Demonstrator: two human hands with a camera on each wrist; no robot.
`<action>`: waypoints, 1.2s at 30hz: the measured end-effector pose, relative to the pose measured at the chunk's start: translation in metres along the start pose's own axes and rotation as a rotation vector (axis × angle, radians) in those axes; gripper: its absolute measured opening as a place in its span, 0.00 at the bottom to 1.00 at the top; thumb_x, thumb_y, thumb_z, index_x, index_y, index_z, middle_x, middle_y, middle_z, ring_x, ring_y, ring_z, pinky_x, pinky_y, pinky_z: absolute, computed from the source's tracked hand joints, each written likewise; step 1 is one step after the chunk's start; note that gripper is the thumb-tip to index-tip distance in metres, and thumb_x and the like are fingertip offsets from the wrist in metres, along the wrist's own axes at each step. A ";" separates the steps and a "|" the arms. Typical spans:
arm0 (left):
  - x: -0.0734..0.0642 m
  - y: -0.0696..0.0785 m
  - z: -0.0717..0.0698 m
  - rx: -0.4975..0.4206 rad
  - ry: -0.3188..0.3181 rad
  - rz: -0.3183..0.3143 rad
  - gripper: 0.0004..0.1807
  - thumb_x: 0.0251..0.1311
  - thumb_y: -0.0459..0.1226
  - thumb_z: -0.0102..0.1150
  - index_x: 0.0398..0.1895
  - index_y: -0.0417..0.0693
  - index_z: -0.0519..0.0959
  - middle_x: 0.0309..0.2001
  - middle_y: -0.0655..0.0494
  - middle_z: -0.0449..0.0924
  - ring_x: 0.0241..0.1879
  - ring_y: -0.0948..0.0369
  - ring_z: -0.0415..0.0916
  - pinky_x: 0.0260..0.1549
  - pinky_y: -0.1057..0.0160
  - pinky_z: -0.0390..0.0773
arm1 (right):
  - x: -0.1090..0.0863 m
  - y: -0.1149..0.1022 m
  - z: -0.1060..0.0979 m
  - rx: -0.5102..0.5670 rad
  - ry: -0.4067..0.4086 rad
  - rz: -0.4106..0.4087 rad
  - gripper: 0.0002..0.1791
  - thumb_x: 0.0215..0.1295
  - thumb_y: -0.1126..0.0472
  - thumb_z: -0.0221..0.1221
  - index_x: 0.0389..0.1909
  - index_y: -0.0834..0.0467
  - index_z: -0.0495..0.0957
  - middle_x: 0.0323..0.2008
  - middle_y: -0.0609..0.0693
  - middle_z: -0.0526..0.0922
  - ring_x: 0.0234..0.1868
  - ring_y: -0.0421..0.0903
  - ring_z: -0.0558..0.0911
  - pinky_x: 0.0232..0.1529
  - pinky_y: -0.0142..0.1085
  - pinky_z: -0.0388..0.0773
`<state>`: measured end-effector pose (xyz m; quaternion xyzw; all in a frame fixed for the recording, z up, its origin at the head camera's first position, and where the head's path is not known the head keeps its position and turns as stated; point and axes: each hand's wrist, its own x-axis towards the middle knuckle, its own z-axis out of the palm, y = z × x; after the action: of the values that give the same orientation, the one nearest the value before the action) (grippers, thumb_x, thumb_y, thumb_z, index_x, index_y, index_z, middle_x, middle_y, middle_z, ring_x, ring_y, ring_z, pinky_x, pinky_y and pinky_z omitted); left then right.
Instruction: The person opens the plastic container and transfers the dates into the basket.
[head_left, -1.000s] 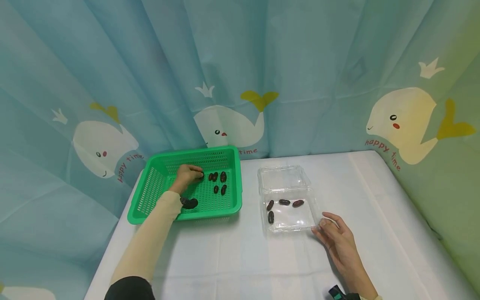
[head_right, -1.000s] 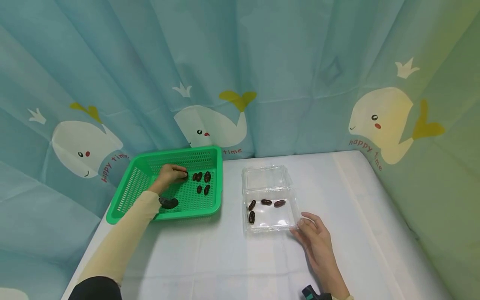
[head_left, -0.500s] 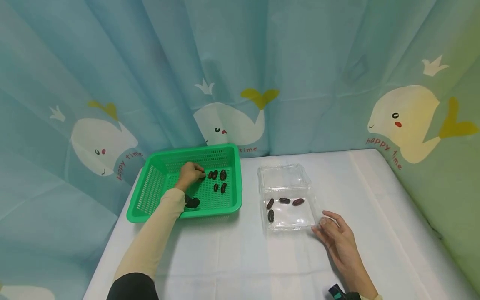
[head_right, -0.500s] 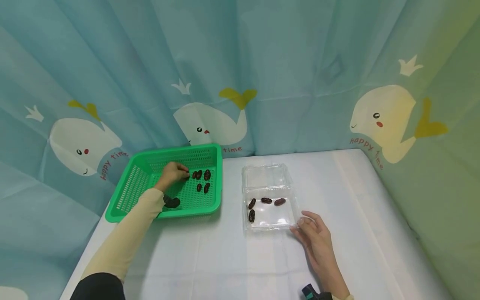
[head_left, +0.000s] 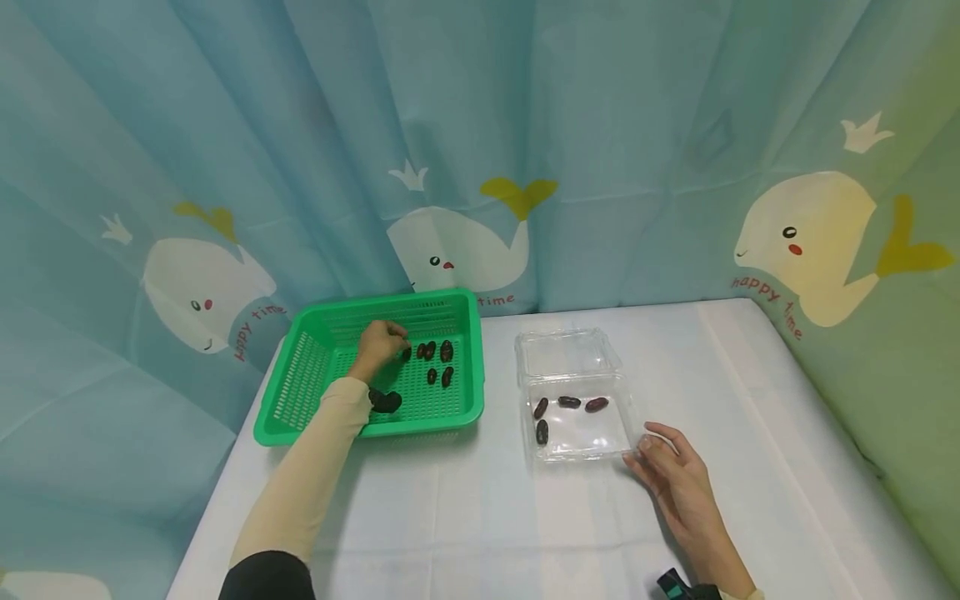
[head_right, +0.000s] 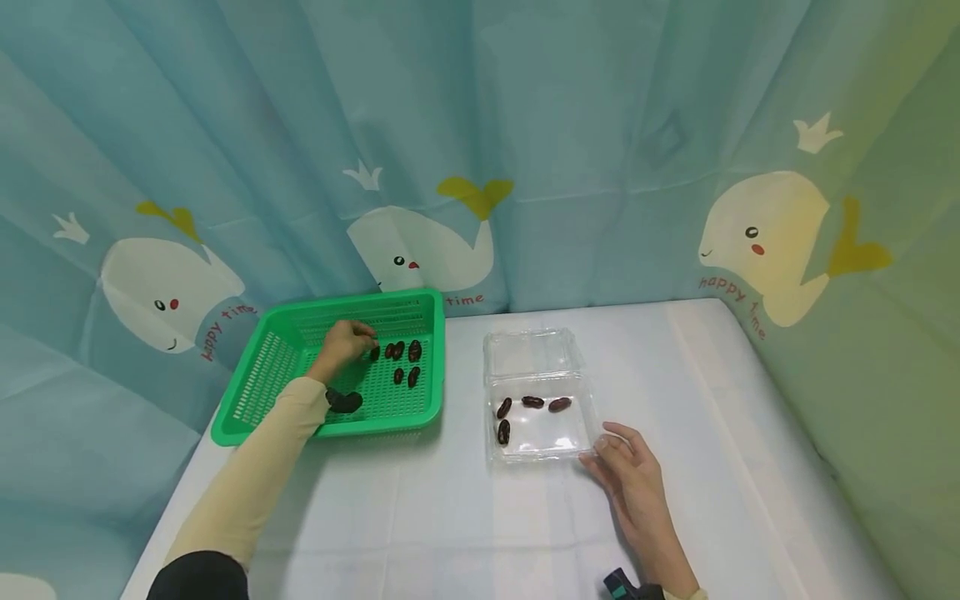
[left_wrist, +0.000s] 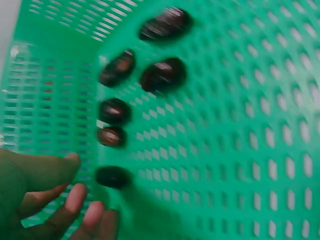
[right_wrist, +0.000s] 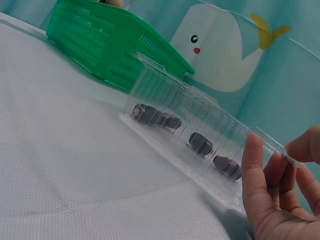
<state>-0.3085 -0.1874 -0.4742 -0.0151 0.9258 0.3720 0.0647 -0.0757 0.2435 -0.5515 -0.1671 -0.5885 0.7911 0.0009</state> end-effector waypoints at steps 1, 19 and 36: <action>0.000 0.002 -0.001 0.000 0.009 0.008 0.16 0.73 0.31 0.56 0.60 0.31 0.81 0.59 0.32 0.81 0.35 0.51 0.79 0.34 0.57 0.78 | 0.000 0.000 0.000 0.002 0.000 0.000 0.23 0.77 0.62 0.59 0.67 0.59 0.64 0.45 0.40 0.81 0.47 0.34 0.86 0.55 0.32 0.85; -0.036 0.050 -0.023 0.058 0.150 0.147 0.17 0.74 0.33 0.60 0.63 0.40 0.80 0.57 0.38 0.83 0.51 0.42 0.82 0.44 0.47 0.81 | 0.001 0.001 -0.001 -0.017 -0.002 -0.010 0.24 0.77 0.62 0.59 0.68 0.60 0.64 0.45 0.40 0.81 0.49 0.35 0.87 0.55 0.32 0.85; -0.102 0.100 0.026 -0.011 0.152 0.364 0.14 0.71 0.32 0.63 0.58 0.46 0.83 0.53 0.48 0.84 0.49 0.52 0.82 0.46 0.51 0.84 | 0.000 0.002 -0.001 0.004 -0.007 -0.019 0.22 0.77 0.62 0.59 0.66 0.58 0.65 0.45 0.41 0.80 0.47 0.35 0.87 0.56 0.32 0.85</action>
<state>-0.2120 -0.0994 -0.4108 0.1243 0.9135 0.3803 -0.0739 -0.0754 0.2435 -0.5535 -0.1587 -0.5885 0.7928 0.0065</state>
